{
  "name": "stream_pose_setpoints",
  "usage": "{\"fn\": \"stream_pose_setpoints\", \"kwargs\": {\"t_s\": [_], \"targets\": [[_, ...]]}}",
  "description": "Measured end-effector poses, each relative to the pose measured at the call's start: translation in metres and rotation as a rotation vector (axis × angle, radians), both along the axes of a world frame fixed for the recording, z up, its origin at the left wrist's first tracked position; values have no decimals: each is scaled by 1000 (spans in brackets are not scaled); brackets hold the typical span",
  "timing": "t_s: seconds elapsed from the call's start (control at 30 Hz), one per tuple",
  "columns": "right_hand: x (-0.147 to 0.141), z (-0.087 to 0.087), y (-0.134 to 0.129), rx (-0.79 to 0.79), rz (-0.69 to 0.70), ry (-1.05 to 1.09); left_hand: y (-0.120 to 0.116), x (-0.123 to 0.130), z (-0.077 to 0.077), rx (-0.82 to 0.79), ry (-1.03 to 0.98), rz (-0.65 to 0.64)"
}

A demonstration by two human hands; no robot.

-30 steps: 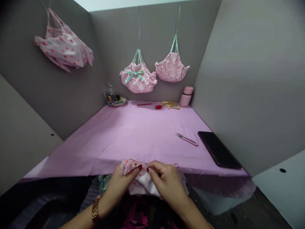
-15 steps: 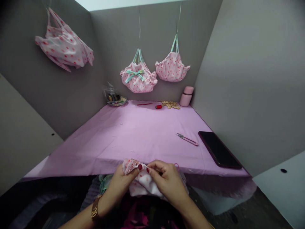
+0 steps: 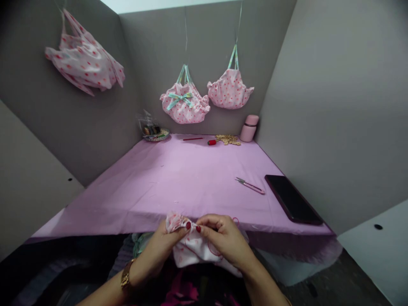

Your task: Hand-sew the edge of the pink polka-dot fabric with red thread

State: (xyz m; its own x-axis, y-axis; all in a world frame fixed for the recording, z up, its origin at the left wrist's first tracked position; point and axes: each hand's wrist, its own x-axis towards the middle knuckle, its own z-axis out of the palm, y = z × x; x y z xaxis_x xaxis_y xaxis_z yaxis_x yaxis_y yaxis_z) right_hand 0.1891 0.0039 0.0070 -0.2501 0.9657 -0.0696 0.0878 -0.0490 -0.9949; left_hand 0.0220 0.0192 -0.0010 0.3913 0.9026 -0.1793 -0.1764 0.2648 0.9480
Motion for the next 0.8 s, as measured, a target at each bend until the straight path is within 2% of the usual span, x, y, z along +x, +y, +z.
{"fn": "stream_pose_setpoints", "kwargs": {"t_s": [0.2,0.33,0.43,0.53,0.63,0.73,0.8], "targets": [[-3,0,-3,86,46,-66,0,1,-2,-15,-24,-23],[-11,-2,-9,143,20,-115,0,3,-4,-23,-59,-44],[-15,-2,-9,143,27,-74,1,4,-3,-20,-102,-42],[-11,0,-7,91,36,57,3,4,-4,-21,-104,56],[4,7,-7,28,-18,186,5,2,-5,-16,-118,180],[23,14,-16,21,-81,285,8,0,-7,-32,-149,271],[35,18,-28,5,-59,325,10,-1,-7,-48,-177,316]]}}
